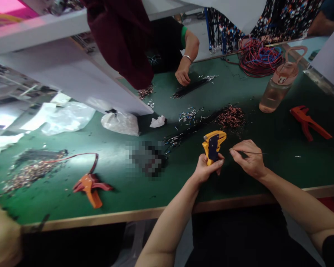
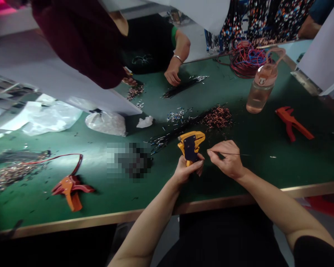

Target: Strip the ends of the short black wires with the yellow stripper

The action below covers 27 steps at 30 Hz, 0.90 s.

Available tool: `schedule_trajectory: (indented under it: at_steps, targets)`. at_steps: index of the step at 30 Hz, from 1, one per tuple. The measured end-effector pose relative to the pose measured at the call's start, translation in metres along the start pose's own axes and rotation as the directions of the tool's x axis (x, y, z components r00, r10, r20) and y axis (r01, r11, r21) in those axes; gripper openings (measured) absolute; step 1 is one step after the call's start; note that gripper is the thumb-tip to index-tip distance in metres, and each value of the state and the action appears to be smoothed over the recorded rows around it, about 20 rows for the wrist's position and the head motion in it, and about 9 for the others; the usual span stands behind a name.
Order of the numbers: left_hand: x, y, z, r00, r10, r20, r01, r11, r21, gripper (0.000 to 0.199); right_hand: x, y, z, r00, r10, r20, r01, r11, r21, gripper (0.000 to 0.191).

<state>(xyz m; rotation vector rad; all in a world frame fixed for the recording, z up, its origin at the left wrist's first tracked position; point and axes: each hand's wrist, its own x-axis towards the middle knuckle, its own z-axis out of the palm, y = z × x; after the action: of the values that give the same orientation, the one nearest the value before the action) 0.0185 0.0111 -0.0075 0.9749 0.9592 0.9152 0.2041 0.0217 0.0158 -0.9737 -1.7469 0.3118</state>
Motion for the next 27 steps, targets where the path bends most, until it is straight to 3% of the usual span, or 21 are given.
schedule_trajectory:
  at_steps: [12, 19, 27]
  targets:
    - [0.0, 0.0, -0.001, 1.0, 0.013, 0.005, -0.013, 1.0, 0.024, 0.045, 0.003, -0.001, -0.002, 0.968, -0.25, -0.029, 0.249, 0.967, -0.056, 0.012]
    - [0.003, 0.004, -0.007, 0.973, 0.036, 0.226, -0.01, 0.993, -0.117, 0.056, 0.001, 0.001, -0.003, 0.991, -0.136, -0.017, 0.135, 0.99, -0.043, 0.015]
    - [0.005, 0.0, -0.009, 0.97, 0.063, 0.237, -0.036, 0.993, -0.117, 0.046, 0.0, 0.001, 0.0, 0.995, -0.101, -0.014, 0.101, 0.995, 0.003, 0.015]
